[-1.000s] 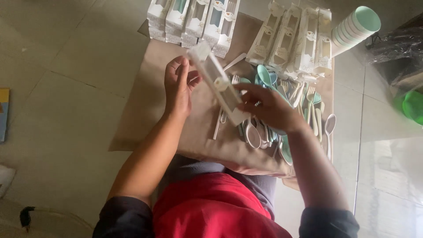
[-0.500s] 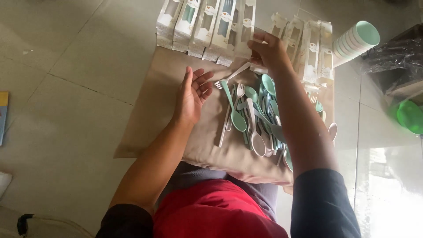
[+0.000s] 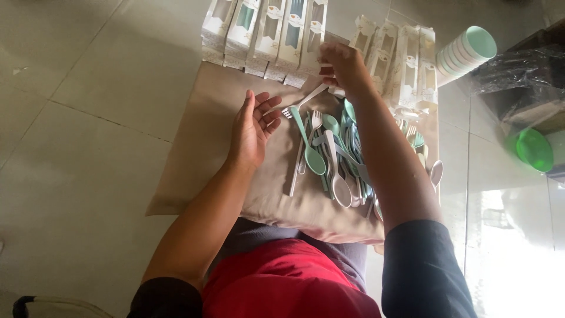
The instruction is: The person is individually packing plastic spoons and forks into small cardboard sleeves or boxes on a work surface.
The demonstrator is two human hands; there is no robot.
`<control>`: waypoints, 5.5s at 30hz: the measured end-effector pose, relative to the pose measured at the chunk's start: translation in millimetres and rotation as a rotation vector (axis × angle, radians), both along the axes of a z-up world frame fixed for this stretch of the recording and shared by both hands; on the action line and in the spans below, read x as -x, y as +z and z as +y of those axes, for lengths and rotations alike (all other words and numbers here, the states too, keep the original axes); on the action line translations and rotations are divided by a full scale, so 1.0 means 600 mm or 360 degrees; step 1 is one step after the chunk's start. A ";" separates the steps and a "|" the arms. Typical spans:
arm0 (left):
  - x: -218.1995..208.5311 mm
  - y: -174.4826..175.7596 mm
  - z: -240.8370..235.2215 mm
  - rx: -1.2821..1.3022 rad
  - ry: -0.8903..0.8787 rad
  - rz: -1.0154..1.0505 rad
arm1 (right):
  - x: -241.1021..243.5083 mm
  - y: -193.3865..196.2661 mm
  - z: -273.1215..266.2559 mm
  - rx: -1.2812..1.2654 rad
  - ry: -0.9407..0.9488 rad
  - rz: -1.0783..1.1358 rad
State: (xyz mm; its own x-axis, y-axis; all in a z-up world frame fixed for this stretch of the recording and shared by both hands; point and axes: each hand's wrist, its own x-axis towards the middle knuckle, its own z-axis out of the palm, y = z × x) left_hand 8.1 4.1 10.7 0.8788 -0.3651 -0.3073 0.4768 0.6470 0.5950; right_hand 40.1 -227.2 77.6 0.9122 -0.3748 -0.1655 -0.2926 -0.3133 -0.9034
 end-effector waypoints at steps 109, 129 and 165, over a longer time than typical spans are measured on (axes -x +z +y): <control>-0.215 0.078 0.119 -0.0693 0.0109 -0.0226 | -0.023 -0.060 -0.009 -0.0102 -0.0056 -0.0229; 0.032 0.100 0.043 -0.0497 0.0316 -0.0779 | 0.129 -0.079 0.087 0.1670 0.1231 -0.0809; 0.122 0.054 0.044 -0.0950 0.0670 -0.2383 | 0.212 -0.024 0.094 0.1081 0.0411 -0.1130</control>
